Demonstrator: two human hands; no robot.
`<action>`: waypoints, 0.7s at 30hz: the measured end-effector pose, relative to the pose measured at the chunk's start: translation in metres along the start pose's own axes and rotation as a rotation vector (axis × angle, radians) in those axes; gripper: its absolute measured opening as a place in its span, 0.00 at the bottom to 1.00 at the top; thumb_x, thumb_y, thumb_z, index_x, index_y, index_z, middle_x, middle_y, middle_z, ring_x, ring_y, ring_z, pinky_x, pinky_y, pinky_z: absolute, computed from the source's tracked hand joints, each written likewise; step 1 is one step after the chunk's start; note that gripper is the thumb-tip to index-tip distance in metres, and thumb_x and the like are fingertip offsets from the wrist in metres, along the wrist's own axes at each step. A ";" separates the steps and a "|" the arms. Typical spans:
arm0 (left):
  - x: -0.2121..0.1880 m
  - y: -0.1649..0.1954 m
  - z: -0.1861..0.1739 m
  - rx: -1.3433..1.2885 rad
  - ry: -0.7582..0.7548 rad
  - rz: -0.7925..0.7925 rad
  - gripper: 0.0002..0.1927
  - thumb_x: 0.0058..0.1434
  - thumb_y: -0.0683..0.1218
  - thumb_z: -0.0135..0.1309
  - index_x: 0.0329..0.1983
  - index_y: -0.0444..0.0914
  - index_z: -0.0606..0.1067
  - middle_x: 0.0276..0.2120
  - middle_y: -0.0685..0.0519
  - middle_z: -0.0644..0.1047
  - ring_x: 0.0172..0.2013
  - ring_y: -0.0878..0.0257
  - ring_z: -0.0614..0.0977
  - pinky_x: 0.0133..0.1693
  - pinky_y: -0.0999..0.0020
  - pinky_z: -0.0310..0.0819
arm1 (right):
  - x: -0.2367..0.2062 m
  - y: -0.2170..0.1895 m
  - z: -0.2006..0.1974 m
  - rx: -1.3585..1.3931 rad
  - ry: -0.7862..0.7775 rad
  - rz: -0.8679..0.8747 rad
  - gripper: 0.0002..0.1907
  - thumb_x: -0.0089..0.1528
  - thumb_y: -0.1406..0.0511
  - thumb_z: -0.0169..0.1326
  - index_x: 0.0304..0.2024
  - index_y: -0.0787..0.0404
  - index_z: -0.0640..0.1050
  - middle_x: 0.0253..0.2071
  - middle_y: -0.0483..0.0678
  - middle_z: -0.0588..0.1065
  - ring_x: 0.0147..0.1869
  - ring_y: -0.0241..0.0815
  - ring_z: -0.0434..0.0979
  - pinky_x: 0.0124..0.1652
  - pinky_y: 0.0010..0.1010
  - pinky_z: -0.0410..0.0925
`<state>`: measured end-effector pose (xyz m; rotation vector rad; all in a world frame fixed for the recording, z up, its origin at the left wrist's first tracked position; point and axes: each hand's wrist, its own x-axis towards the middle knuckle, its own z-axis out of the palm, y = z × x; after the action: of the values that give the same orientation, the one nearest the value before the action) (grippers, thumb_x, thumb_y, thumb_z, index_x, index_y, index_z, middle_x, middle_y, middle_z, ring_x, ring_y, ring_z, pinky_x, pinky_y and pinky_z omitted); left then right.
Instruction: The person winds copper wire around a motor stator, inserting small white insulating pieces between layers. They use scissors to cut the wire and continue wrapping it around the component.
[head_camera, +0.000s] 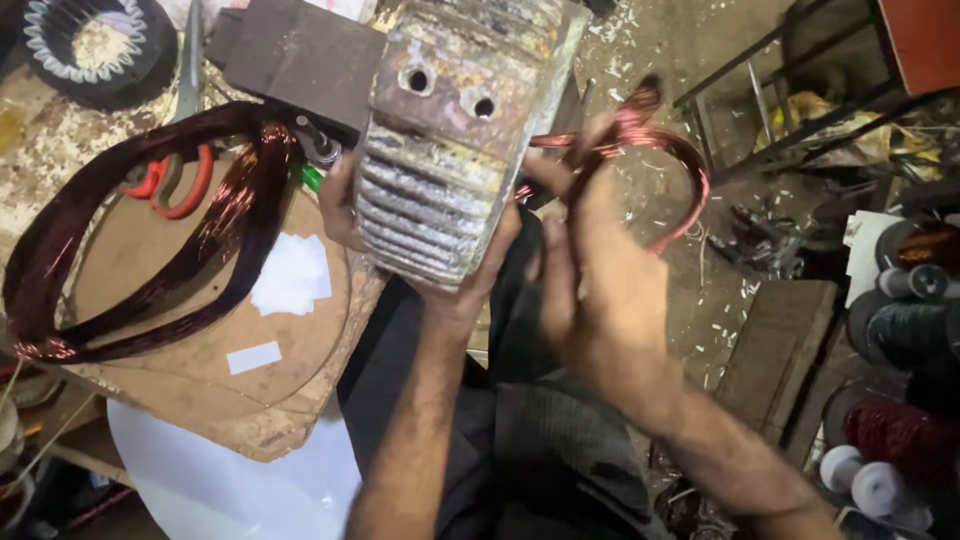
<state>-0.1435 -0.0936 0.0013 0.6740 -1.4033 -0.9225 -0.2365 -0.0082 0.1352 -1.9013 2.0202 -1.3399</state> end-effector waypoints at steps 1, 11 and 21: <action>0.007 0.009 -0.003 -0.032 0.203 0.253 0.44 0.61 0.50 0.72 0.72 0.41 0.56 0.60 0.60 0.67 0.59 0.68 0.71 0.62 0.70 0.70 | -0.005 -0.004 0.001 -0.176 -0.056 -0.042 0.37 0.65 0.78 0.50 0.75 0.68 0.53 0.58 0.63 0.75 0.38 0.47 0.83 0.37 0.34 0.76; 0.155 0.072 -0.104 0.216 -0.807 0.120 0.16 0.58 0.28 0.47 0.42 0.36 0.79 0.61 0.45 0.72 0.49 0.60 0.74 0.48 0.68 0.72 | 0.013 -0.015 -0.018 -0.619 -0.633 -0.012 0.38 0.52 0.77 0.50 0.68 0.62 0.66 0.58 0.62 0.67 0.15 0.41 0.73 0.10 0.31 0.65; 0.188 0.115 -0.083 0.718 -1.115 0.608 0.07 0.50 0.36 0.67 0.32 0.32 0.82 0.31 0.48 0.80 0.32 0.59 0.80 0.34 0.62 0.76 | 0.019 -0.010 -0.029 -0.524 -0.314 -0.266 0.28 0.57 0.76 0.50 0.61 0.68 0.72 0.47 0.54 0.77 0.21 0.33 0.64 0.15 0.26 0.57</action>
<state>-0.0577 -0.2059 0.1895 0.1355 -2.7975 -0.2176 -0.2495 -0.0072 0.1689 -2.4726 2.1477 -0.5018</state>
